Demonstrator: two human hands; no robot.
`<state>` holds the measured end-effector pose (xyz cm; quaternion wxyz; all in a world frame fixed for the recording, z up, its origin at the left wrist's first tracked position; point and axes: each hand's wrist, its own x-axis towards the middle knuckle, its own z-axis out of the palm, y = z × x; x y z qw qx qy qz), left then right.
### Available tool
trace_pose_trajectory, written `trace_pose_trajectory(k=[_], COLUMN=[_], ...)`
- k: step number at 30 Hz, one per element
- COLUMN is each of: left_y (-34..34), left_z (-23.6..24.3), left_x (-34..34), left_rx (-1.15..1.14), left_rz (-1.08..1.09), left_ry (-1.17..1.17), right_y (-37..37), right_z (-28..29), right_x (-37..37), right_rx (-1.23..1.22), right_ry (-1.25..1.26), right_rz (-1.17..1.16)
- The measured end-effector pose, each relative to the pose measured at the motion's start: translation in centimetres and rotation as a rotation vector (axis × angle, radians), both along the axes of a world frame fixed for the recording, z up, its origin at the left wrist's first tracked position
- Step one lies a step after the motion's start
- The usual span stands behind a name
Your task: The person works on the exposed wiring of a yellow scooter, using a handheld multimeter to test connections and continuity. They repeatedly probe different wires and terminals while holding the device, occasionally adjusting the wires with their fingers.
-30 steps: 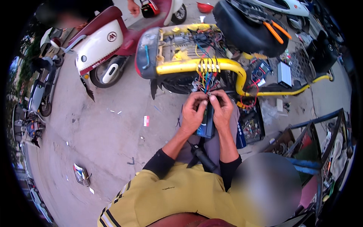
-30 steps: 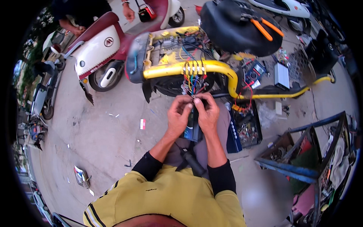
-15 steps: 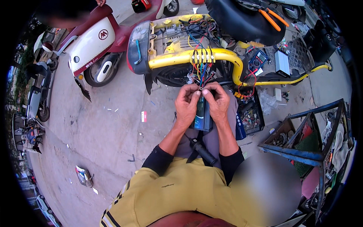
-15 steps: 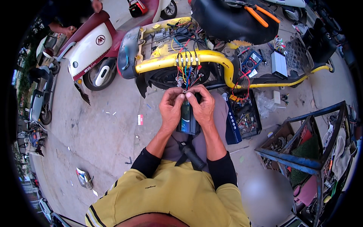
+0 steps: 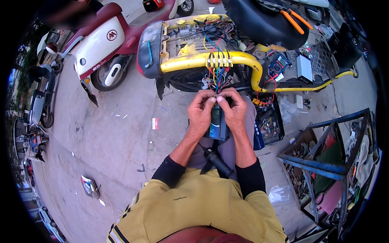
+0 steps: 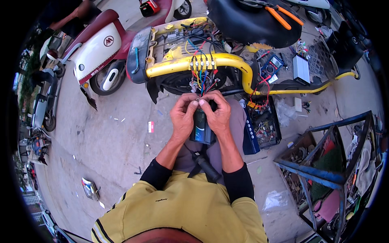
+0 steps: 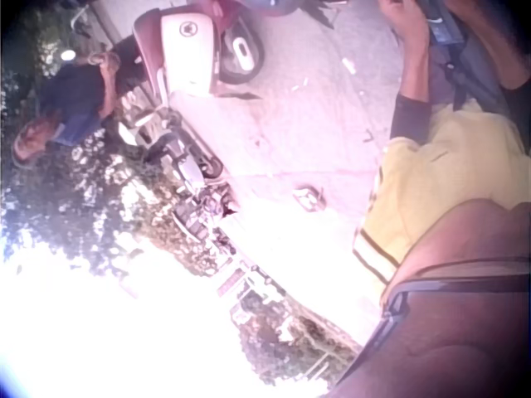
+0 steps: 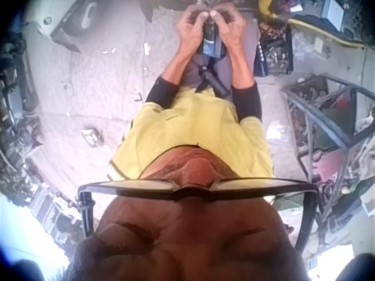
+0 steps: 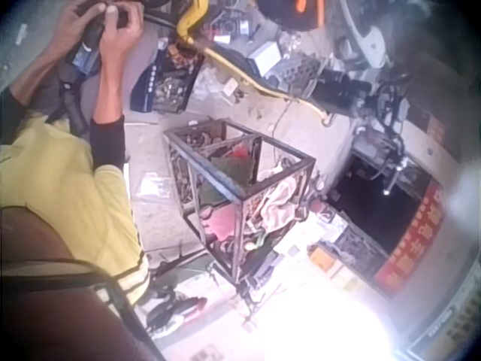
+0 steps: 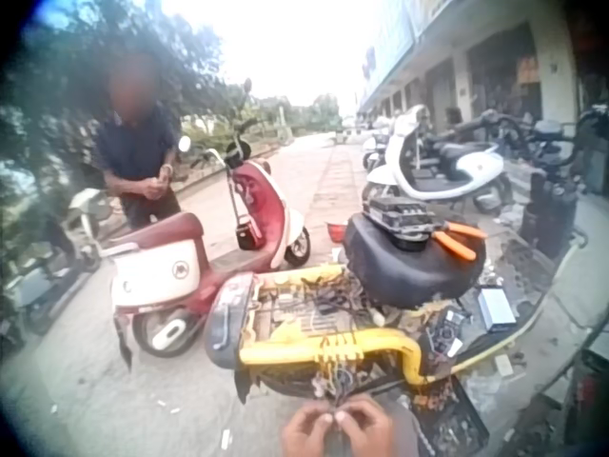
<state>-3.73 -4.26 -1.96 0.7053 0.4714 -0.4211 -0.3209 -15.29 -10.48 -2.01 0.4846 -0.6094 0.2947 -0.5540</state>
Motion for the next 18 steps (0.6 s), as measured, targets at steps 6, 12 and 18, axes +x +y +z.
trace_pose_trajectory(k=[6,12,18], left_y=[0.0,0.3,0.3], left_z=[1.0,0.8,1.2], left_x=[-0.3,-0.4,-1.0], left_rx=[0.008,0.039,0.044], left_rz=[0.022,0.029,0.062], left_ry=[-0.061,-0.099,-0.126], right_y=[0.3,0.2,0.2], right_z=[0.8,0.6,0.6], right_x=[-0.1,0.1,-0.2], right_rx=[-0.05,-0.098,-0.071], right_ry=[0.03,0.057,0.035], right_rz=[-0.021,0.0,0.042])
